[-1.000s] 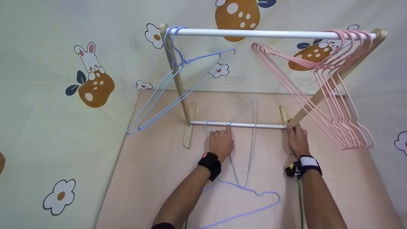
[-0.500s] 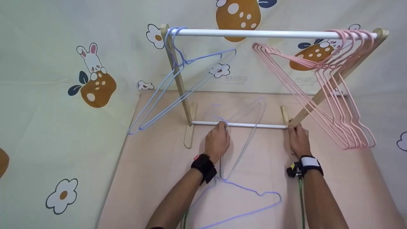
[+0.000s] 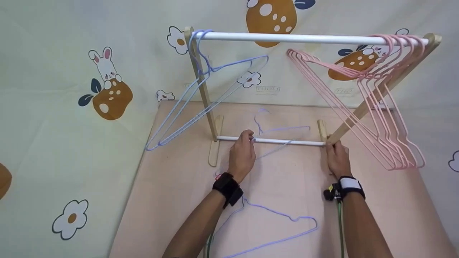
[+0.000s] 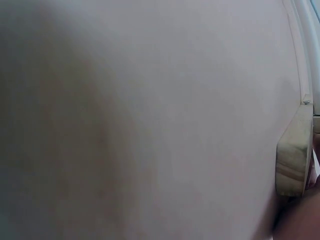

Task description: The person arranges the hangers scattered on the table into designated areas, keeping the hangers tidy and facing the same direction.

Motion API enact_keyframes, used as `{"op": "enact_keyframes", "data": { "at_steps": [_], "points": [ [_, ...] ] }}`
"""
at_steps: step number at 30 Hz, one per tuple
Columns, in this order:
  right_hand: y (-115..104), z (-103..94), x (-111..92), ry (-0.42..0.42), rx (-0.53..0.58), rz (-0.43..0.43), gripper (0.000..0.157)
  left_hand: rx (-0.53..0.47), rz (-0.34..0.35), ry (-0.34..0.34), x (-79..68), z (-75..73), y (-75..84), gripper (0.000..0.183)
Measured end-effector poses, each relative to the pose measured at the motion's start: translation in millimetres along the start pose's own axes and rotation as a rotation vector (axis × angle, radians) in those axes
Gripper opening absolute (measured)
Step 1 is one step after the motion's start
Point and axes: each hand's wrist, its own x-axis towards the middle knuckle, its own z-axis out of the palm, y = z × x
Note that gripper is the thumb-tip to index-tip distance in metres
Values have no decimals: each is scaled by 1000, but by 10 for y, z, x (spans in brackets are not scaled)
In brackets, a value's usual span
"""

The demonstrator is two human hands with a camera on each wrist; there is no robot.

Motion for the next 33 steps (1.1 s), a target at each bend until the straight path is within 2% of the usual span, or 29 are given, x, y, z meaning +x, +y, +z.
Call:
{"op": "enact_keyframes", "data": {
  "at_steps": [8,16,21,27,33],
  "points": [
    [-63,-23,-9,-3,-3,0,65,86,71,91,91,-302,45,14],
    [-53,-14,3,7,1,-24,64,221,115,175,222,-713,175,12],
    [-38,-4,-10,30,-5,-53,60,256,173,246,305,-961,285,9],
    [-45,4,-17,-1,-7,-6,66,297,268,333,401,-1222,427,9],
    [-80,22,-43,-7,-2,16,66,335,328,429,510,-1469,546,7]
  ]
}}
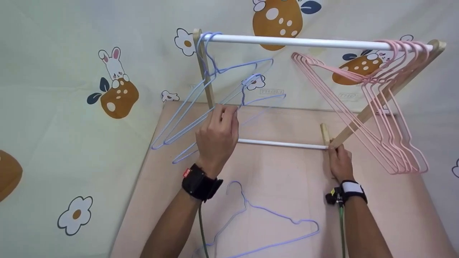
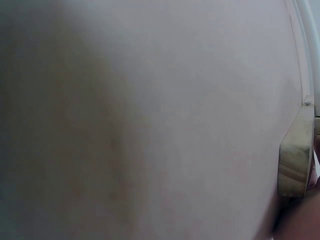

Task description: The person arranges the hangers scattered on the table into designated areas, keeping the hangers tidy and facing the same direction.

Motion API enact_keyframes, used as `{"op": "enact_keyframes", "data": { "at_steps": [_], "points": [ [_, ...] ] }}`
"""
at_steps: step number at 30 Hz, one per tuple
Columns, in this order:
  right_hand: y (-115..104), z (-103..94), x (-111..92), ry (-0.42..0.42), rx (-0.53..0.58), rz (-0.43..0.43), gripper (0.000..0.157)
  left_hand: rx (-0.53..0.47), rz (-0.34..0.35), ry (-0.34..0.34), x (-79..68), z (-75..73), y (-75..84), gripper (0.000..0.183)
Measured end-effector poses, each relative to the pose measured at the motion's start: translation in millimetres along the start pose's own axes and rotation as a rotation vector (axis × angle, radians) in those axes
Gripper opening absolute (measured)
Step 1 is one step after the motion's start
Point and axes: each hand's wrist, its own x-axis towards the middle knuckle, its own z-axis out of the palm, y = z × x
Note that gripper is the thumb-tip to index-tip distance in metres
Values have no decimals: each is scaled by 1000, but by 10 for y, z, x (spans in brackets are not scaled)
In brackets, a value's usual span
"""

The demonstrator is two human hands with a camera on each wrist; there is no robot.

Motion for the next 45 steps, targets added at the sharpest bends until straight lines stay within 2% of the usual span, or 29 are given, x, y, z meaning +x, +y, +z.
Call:
{"op": "enact_keyframes", "data": {
  "at_steps": [5,11,18,27,32,45],
  "points": [
    [7,-3,-14,20,-1,-14,64,4,12,51,190,-138,-5,8],
    [17,-2,-10,32,-10,-31,63,-26,-16,117,447,-266,-39,8],
    [23,-8,-5,59,-3,-70,58,-3,-50,142,666,-310,-94,12],
    [43,9,18,62,6,-96,56,-19,-156,49,702,-263,-183,22],
    [30,6,14,54,14,-96,56,-6,-170,21,720,-240,-181,22],
    [30,2,1,68,18,-120,54,10,-189,-36,651,-158,-191,18]
  ]
}}
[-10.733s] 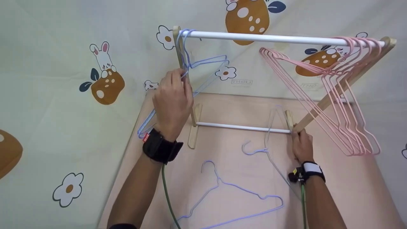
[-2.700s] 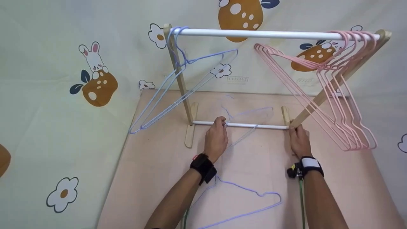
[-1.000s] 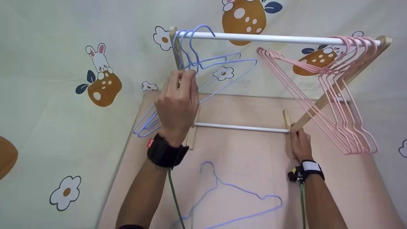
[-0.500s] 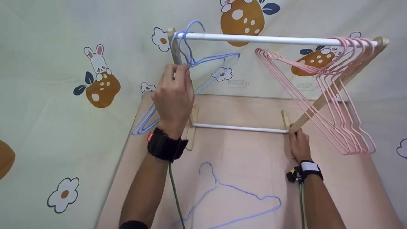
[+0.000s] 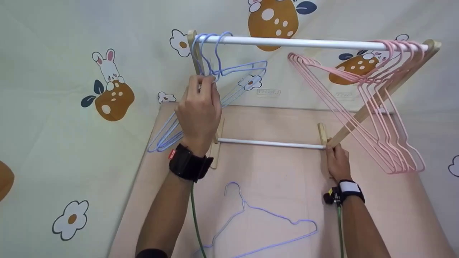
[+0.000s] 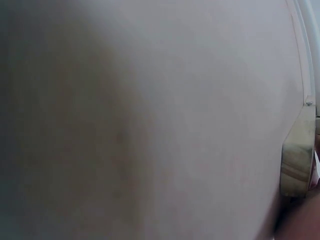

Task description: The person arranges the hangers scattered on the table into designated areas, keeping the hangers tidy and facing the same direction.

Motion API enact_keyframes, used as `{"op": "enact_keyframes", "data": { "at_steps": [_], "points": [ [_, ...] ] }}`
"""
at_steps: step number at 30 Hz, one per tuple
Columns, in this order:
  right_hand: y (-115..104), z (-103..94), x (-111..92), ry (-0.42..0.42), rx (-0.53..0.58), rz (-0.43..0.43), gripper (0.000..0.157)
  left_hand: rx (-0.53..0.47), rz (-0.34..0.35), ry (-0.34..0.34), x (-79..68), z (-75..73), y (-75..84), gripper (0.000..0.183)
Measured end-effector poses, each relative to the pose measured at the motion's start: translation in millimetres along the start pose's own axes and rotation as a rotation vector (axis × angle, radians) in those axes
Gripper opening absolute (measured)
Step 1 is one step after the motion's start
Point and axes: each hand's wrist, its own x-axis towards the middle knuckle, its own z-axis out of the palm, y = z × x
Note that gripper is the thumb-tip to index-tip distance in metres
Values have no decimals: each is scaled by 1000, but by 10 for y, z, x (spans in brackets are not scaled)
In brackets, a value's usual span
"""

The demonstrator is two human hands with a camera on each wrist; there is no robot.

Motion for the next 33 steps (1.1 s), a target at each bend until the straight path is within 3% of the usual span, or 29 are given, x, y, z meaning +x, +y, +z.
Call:
{"op": "enact_keyframes", "data": {
  "at_steps": [20,33],
  "points": [
    [4,-2,-6,12,-16,33,56,67,29,4,-117,3,-56,17],
    [-16,-7,-12,2,-43,48,57,60,29,9,-139,-7,-97,18]
  ]
}}
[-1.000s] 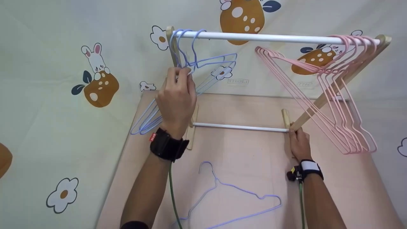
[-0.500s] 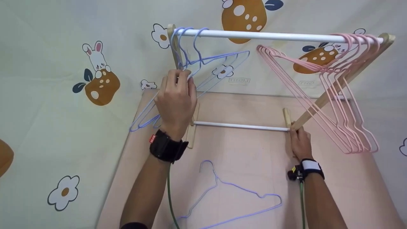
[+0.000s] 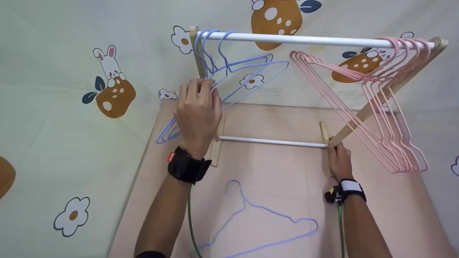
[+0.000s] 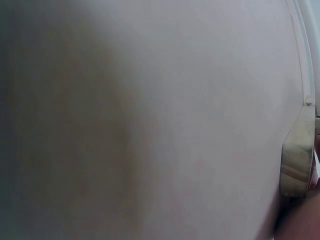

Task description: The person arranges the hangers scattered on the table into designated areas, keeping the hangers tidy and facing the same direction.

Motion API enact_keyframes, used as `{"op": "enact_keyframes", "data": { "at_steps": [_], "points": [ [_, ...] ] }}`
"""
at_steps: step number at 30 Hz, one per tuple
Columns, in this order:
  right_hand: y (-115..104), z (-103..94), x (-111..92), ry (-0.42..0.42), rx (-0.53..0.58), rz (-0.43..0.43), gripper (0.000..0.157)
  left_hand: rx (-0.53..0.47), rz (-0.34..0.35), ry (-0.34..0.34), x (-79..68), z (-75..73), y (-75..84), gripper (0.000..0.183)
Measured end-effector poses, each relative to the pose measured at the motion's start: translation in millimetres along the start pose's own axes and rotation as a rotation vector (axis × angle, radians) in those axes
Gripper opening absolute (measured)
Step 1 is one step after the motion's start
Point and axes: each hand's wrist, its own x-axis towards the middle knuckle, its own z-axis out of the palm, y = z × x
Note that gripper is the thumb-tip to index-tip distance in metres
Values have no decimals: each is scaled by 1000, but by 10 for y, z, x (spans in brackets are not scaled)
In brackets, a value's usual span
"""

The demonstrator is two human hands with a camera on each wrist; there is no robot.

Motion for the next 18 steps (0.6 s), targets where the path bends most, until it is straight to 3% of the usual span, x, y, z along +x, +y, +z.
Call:
{"op": "enact_keyframes", "data": {
  "at_steps": [10,18],
  "points": [
    [7,1,16,3,10,4,56,-14,84,96,-128,-71,164,16],
    [16,6,23,-11,0,18,59,-57,167,38,-455,-61,366,17]
  ]
}}
